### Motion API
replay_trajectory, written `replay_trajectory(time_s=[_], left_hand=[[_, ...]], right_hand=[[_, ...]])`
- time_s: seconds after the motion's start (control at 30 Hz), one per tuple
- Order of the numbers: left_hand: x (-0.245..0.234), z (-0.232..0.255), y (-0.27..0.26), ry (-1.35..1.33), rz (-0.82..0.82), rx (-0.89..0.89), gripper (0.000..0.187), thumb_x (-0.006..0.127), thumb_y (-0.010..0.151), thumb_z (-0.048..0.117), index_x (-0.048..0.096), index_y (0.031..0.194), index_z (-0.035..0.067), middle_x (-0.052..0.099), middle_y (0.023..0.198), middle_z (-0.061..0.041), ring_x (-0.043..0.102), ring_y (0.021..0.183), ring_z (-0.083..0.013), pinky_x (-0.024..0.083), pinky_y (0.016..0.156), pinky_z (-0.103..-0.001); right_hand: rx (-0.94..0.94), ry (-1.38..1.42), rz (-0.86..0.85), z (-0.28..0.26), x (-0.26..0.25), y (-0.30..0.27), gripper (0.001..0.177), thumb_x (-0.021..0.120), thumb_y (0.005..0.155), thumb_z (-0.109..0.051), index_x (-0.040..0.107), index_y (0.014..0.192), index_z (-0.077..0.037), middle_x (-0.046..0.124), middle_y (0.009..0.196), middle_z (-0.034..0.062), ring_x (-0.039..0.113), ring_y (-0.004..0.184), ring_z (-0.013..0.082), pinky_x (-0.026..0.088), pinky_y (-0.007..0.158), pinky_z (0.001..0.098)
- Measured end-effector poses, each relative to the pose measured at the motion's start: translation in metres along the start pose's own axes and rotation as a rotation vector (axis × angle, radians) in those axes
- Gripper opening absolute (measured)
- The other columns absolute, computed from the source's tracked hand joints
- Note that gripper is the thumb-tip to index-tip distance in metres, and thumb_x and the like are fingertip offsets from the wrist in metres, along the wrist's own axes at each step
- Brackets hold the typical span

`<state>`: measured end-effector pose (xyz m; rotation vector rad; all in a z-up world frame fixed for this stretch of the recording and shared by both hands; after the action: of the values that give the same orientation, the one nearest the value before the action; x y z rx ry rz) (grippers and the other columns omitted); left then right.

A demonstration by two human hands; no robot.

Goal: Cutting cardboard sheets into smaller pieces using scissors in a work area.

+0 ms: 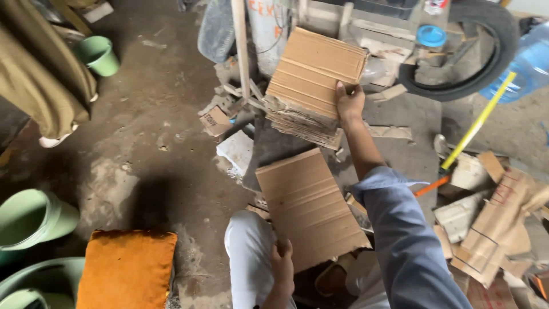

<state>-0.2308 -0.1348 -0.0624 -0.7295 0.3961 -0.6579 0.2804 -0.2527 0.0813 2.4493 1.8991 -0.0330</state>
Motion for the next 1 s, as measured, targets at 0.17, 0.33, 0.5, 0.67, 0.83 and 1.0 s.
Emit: replay_trajectory(time_s=[0.17, 0.33, 0.5, 0.67, 0.83, 1.0], left_hand=[[-0.004, 0.01, 0.002, 0.062, -0.04, -0.07, 0.034, 0.066, 0.095, 0.034, 0.07, 0.12, 0.011, 0.072, 0.116, -0.004, 0.065, 0.109, -0.0213, 0.049, 0.095, -0.033], [-0.003, 0.011, 0.01, 0.013, -0.092, 0.006, 0.033, 0.066, 0.094, 0.034, 0.067, 0.114, 0.008, 0.072, 0.109, -0.008, 0.067, 0.102, -0.0229, 0.052, 0.087, -0.034], [0.023, 0.023, 0.017, 0.152, -0.263, 0.063, 0.066, 0.063, 0.088, 0.049, 0.057, 0.139, 0.007, 0.065, 0.138, -0.011, 0.061, 0.128, -0.0268, 0.048, 0.107, -0.036], [0.03, 0.095, -0.049, 0.534, -0.017, 0.927, 0.085, 0.059, 0.098, 0.033, 0.017, 0.158, -0.008, 0.02, 0.161, -0.035, 0.02, 0.149, -0.0488, 0.016, 0.122, -0.055], [0.096, 0.184, -0.189, 0.354, -0.658, 1.437, 0.019, 0.063, 0.08, 0.01, 0.061, 0.099, 0.013, 0.055, 0.088, -0.012, 0.055, 0.081, -0.0346, 0.044, 0.081, -0.045], [0.183, 0.098, -0.059, 0.503, -0.433, 1.15, 0.056, 0.063, 0.099, 0.025, 0.05, 0.148, 0.001, 0.043, 0.145, -0.04, 0.041, 0.139, -0.0579, 0.035, 0.111, -0.064]], right_hand=[[0.125, -0.661, -0.023, -0.003, 0.022, 0.001, 0.059, 0.062, 0.092, -0.05, 0.048, 0.124, -0.002, 0.058, 0.131, 0.0248, 0.057, 0.123, 0.0471, 0.046, 0.101, 0.054], [0.023, -0.678, 0.188, -0.013, -0.001, -0.018, 0.076, 0.082, 0.092, -0.042, 0.031, 0.134, -0.003, 0.035, 0.14, 0.0198, 0.045, 0.13, 0.0464, 0.043, 0.105, 0.0584], [-0.595, -0.406, 0.272, -0.055, -0.074, -0.101, 0.039, 0.072, 0.097, -0.015, 0.048, 0.123, 0.0, 0.05, 0.118, 0.019, 0.049, 0.109, 0.0352, 0.042, 0.089, 0.0441], [-0.187, -0.042, 0.101, 0.001, -0.16, -0.273, 0.022, 0.055, 0.107, -0.021, 0.047, 0.117, -0.004, 0.052, 0.113, 0.0134, 0.052, 0.106, 0.0227, 0.047, 0.091, 0.037], [0.551, 0.616, 0.005, -0.01, -0.161, -0.368, 0.051, 0.053, 0.103, -0.045, 0.061, 0.124, 0.0, 0.064, 0.098, 0.0034, 0.059, 0.082, 0.0092, 0.05, 0.076, 0.0205], [-0.156, 0.387, -0.071, -0.077, -0.204, -0.326, 0.076, 0.025, 0.108, -0.065, 0.034, 0.161, -0.01, 0.025, 0.168, 0.0202, 0.012, 0.157, 0.0413, 0.006, 0.123, 0.0602]])
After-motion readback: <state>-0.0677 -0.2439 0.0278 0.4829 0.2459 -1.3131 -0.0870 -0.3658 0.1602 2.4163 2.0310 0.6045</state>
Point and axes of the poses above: each hand's wrist, its own y-axis towards the middle knuckle, its own x-axis out of the palm, z = x × y, the point moved 7 cm from there along y, towards the middle knuckle
